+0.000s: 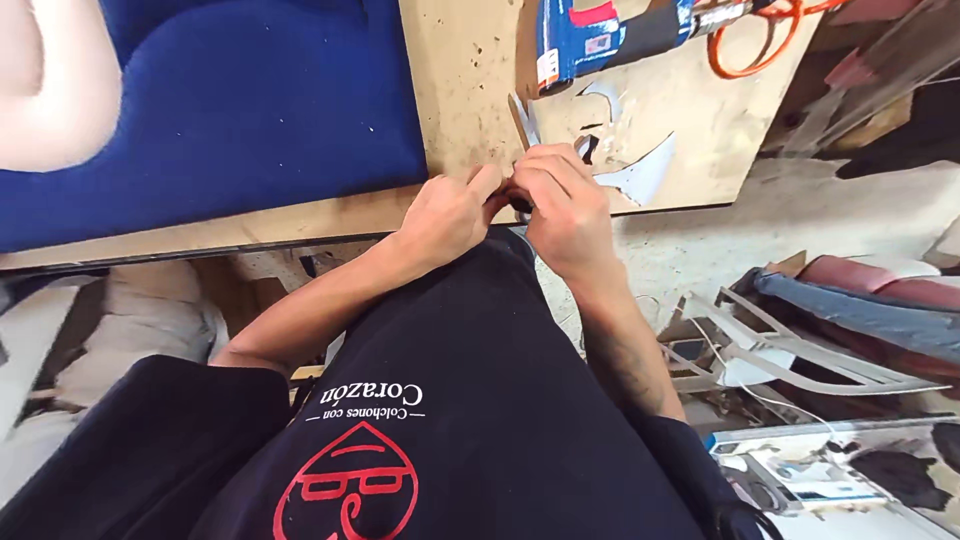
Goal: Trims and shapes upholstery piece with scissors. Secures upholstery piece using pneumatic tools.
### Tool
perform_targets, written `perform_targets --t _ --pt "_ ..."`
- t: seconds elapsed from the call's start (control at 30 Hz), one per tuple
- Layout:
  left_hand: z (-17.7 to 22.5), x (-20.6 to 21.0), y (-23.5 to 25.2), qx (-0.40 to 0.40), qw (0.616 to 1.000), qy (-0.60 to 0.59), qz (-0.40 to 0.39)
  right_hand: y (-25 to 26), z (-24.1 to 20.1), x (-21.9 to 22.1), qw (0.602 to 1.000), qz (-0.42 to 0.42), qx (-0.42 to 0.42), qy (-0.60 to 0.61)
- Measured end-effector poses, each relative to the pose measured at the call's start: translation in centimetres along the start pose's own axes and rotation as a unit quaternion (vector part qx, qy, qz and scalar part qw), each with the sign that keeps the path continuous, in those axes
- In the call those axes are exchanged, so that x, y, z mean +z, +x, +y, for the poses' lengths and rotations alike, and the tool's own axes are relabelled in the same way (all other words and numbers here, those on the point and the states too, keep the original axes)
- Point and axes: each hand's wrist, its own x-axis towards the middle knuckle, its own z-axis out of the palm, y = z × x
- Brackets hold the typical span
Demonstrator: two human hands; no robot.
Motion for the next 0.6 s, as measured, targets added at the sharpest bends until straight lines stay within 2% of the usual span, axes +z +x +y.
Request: perform_targets --t 0.07,0.13,0.2,0.4,0.5,0.6 --pt "-1.4 0.6 0.4 -0.014 1.000 0.002 0.021 -0.3 -0.3 0.2 0.998 0.003 0.062 0.019" --pt "-2.6 0.7 0.6 -0.028 0.999 -0.013 0.043 -0.8 -0.5 0.1 0.992 -0.036 0.121 0.014" --pt "-2.9 0.6 0.6 -0.022 0.997 -0.042 0.059 -1.7 0.1 1.1 0.991 -0.017 0.134 0.022" --pt "-1.5 1.0 1.3 -0.049 0.988 -0.119 0.089 -3.4 1.7 3.8 0.987 0.141 0.063 -0.038" --pt "-0.6 0.7 1.6 -0.069 0.983 -0.139 0.101 -2.9 1.2 3.9 0.975 0.216 0.045 -0.022" --pt "0.6 0.3 1.5 -0.057 0.981 -0.141 0.124 -2.4 0.2 3.5 0.959 0.282 0.036 0.005"
